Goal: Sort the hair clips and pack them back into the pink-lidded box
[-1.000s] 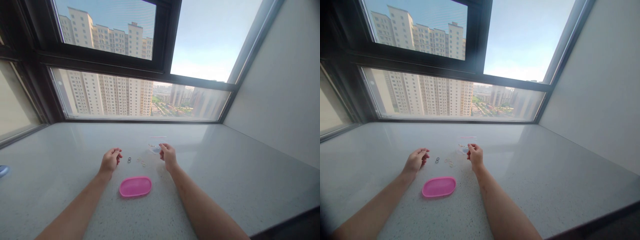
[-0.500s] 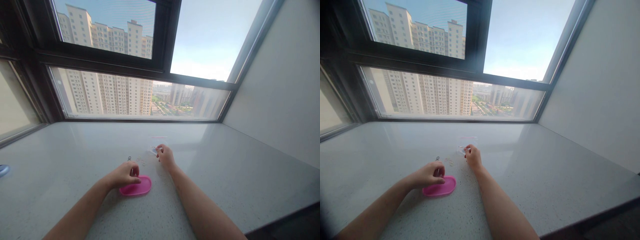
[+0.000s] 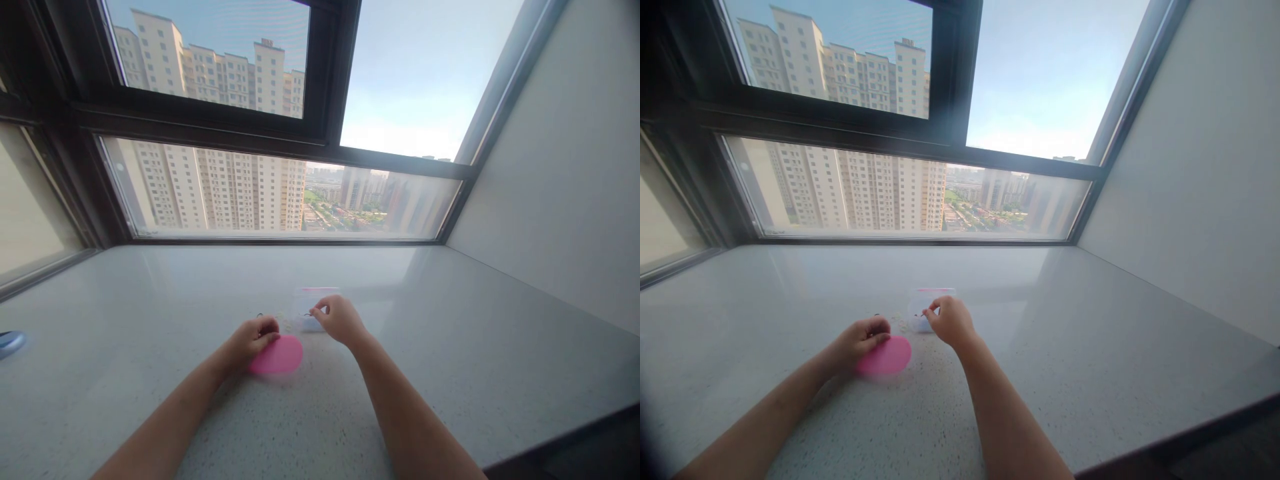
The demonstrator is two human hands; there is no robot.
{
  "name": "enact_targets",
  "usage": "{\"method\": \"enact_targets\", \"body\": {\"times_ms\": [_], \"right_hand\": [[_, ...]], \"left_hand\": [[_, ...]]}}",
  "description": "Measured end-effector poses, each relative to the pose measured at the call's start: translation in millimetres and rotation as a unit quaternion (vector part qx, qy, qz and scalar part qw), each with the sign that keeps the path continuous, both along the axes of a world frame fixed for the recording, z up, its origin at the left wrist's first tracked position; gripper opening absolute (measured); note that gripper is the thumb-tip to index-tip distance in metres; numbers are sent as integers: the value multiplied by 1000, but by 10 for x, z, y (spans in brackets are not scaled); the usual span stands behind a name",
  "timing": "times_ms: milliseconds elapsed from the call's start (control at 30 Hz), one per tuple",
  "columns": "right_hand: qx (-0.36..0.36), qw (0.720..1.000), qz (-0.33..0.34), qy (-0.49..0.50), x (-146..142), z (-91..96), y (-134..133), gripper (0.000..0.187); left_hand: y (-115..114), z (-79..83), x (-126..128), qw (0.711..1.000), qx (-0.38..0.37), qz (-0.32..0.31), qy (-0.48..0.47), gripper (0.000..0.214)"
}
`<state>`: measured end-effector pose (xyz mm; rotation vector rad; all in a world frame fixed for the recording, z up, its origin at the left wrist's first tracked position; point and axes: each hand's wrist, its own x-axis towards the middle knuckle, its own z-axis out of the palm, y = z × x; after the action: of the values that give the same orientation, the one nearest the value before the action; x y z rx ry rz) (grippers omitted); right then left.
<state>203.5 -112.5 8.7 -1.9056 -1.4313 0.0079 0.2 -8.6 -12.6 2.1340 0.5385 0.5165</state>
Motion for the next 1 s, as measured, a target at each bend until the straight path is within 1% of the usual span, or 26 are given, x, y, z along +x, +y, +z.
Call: {"method": "enact_targets", "body": {"times_ms": [100, 133, 200, 267, 333, 400, 500, 567, 633, 733, 800, 867, 1000], "right_hand": [[10, 998, -47, -38, 30, 21, 3, 12], [11, 997, -55, -45, 47, 18, 6, 10], [22, 997, -45, -55, 84, 5, 12, 8], [42, 997, -13, -59, 113, -12, 14, 17], [59, 997, 19, -55, 130, -26, 12, 31], [73, 996, 38, -42, 137, -38, 10, 44], [86, 995, 44, -27, 146, -54, 13, 61], [83, 996, 36, -27, 155, -61, 28, 67], [64, 997, 30, -38, 165, -66, 52, 65], [17, 997, 35, -67, 170, -68, 88, 52], [2, 996, 35, -78, 167, -69, 99, 46], [14, 997, 27, -78, 163, -66, 98, 44], [84, 995, -2, -46, 159, -41, 74, 37]], "left_hand": [[39, 4, -19, 998, -37, 31, -35, 20], [55, 9, -29, 997, -50, 46, -45, 21], [85, 23, -49, 993, -72, 74, -63, 23], [109, 38, -67, 988, -88, 95, -81, 24], [125, 52, -80, 983, -104, 112, -98, 24], [135, 62, -87, 979, -119, 129, -104, 25], [141, 59, -81, 976, -131, 143, -104, 26], [138, 43, -66, 975, -136, 141, -105, 25], [127, 24, -47, 974, -149, 138, -104, 25], [101, 22, -18, 968, -179, 142, -105, 28], [85, 53, -4, 963, -191, 146, -118, 29], [77, 110, 11, 959, -193, 157, -132, 31], [101, 246, 89, 953, -179, 178, -165, 32]]}}
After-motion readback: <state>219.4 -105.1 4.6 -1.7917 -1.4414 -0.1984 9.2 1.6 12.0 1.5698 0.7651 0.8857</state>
